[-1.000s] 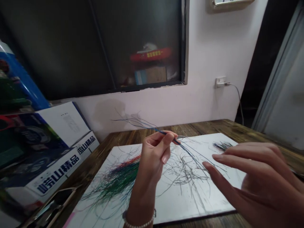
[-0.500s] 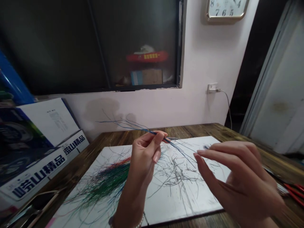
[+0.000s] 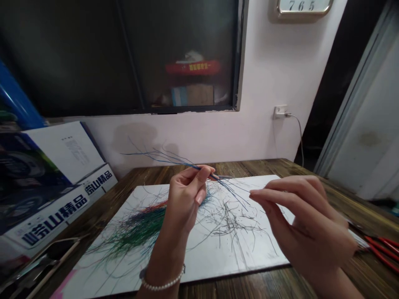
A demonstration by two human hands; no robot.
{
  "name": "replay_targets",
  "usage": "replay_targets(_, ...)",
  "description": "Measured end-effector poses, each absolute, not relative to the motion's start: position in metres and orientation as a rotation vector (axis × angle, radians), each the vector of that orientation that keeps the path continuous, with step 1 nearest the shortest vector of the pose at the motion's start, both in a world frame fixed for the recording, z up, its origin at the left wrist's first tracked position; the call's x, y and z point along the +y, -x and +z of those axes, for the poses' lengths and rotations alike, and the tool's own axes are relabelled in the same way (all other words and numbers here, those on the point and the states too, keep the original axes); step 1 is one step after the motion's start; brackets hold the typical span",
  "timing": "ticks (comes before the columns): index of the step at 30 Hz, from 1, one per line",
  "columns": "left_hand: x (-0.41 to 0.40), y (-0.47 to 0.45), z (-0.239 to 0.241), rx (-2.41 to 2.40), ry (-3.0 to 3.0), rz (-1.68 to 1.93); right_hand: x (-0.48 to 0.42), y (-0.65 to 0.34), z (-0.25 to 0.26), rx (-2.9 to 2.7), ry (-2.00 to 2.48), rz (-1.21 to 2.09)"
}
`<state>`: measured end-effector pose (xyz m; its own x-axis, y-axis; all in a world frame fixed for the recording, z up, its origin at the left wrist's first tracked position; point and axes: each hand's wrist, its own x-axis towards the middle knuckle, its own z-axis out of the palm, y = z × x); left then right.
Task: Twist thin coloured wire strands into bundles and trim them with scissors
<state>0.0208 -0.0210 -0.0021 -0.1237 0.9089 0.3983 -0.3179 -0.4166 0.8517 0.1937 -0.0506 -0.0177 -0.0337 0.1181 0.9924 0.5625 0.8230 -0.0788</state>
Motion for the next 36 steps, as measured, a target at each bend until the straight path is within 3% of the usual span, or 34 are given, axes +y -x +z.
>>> replay_targets(17, -0.026, -0.011, 0.009, 0.993, -1.494, 1.733, -0.044, -0.203, -0.021, -1.876, 0.652, -0.264)
replay_targets(29, -0.024, 0.007, 0.011, 1.355, -1.587, 1.708, -0.005, -0.187, -0.039, -2.031, 0.598, 0.365)
replay_targets(36, -0.018, 0.026, 0.007, 1.736, -1.534, 1.455, 0.033, -0.169, -0.094, -2.85, 0.997, 0.599)
